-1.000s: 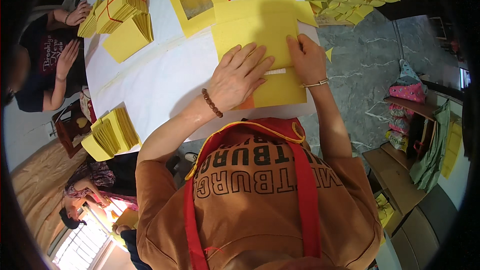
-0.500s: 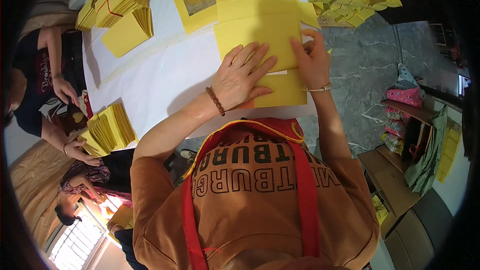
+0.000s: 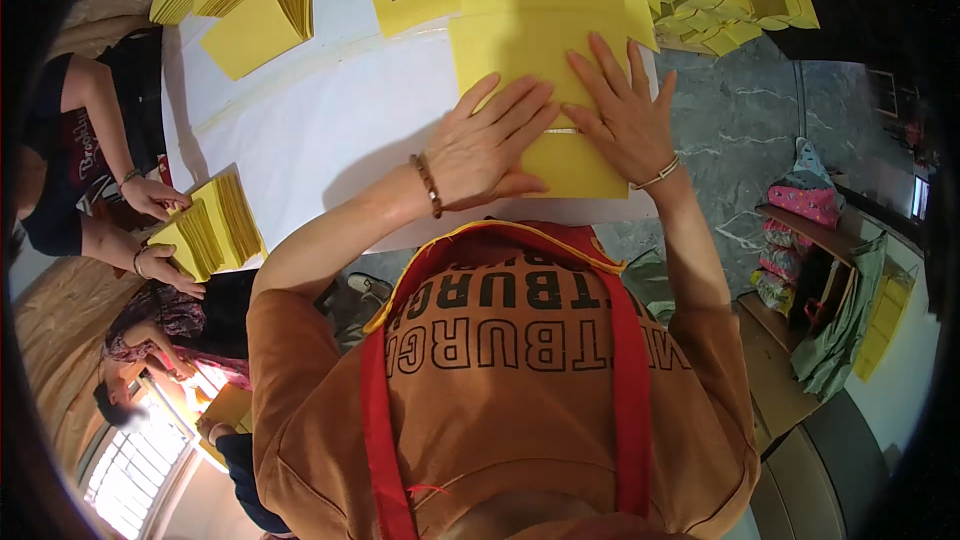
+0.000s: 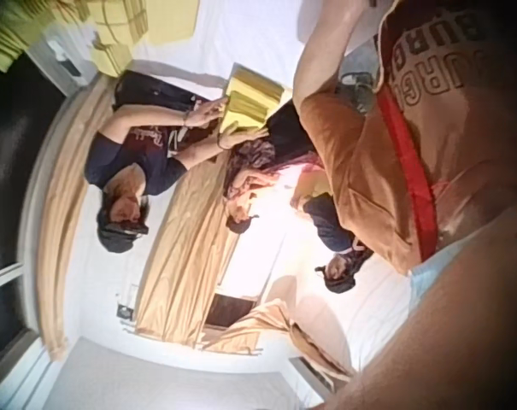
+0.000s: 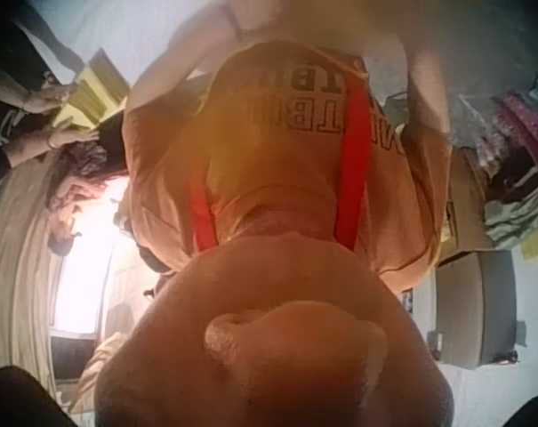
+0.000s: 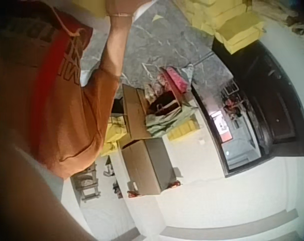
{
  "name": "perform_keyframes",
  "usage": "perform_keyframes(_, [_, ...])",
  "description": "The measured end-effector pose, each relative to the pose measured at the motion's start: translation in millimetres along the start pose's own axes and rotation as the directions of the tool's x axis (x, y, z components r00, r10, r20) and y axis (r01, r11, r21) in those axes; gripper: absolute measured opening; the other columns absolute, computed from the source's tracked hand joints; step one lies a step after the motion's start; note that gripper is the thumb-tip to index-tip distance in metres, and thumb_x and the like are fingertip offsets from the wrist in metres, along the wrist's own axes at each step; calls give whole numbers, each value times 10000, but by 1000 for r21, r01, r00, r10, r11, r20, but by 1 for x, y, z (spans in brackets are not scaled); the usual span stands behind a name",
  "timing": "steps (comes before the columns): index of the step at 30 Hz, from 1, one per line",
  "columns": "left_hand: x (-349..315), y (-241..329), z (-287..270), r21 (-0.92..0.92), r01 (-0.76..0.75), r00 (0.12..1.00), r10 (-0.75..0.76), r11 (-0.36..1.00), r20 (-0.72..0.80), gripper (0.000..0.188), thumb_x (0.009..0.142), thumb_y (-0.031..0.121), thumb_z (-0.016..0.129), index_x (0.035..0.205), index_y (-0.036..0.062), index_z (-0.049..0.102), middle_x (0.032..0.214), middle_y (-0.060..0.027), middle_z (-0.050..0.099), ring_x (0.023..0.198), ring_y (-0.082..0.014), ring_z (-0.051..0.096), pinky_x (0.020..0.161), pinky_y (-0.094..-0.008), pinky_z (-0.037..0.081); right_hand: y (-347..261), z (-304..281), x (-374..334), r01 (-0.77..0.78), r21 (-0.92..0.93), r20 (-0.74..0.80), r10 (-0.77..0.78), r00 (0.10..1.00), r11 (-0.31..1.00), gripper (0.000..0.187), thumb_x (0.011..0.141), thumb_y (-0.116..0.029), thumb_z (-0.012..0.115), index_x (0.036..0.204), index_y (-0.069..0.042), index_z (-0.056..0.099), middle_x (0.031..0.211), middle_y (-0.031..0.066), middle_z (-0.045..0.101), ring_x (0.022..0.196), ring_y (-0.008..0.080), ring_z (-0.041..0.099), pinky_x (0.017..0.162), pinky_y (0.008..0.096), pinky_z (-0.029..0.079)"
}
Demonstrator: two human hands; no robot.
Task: The recorder is folding and stacking individual yellow paper sheets into larger piles.
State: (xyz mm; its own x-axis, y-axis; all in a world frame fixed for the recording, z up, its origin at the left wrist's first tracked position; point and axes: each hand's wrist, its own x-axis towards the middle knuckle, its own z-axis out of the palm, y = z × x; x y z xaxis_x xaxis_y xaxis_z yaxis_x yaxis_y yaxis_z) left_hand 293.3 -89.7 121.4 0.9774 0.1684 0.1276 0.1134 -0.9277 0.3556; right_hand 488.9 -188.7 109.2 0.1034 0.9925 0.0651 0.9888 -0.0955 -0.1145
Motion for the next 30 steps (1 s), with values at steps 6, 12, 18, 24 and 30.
perform_keyframes(6, [-4,-4,-8,-17,11,1000,-12,1000,-5,677,700,337,654,1253,15,430,1326,-139,390,1253,-273,331,1021,-408,262,-2,-5,8,-26,121,42,21,999,992,593,817,-539,470,1335,-280,345,1447,-19,212,1295,387,205,901,723,133])
perform_keyframes(12, [19,-7,-3,283,-149,989,138,948,56,249,707,198,558,911,57,581,936,-71,541,891,-198,508,688,-308,423,0,-1,6,-122,244,177,80,981,962,573,840,-450,488,1350,-240,331,1467,9,163,1321,321,192,944,689,88])
perform_keyframes(18, [30,14,20,509,41,970,89,860,-227,213,698,208,558,836,48,583,760,-56,505,717,-190,486,515,-289,394,15,5,5,-30,666,96,-46,994,745,541,865,-250,483,1356,-98,316,1472,111,111,1349,276,140,1040,519,91])
perform_keyframes(24, [47,4,13,300,111,965,-30,948,-262,214,705,218,576,843,57,605,756,-43,522,715,-207,506,542,-327,421,17,-3,-9,141,427,-188,-65,980,893,1091,640,-191,759,1402,-49,-9,1450,218,52,1335,345,115,1065,399,149])
perform_keyframes(30, [12,-59,-53,-30,28,772,-41,999,-635,217,765,164,546,964,121,617,886,-90,602,859,-258,572,654,-370,479,9,-6,-4,96,708,-148,14,989,699,979,643,-137,747,1391,-49,122,1448,205,90,1331,316,150,1059,398,184])
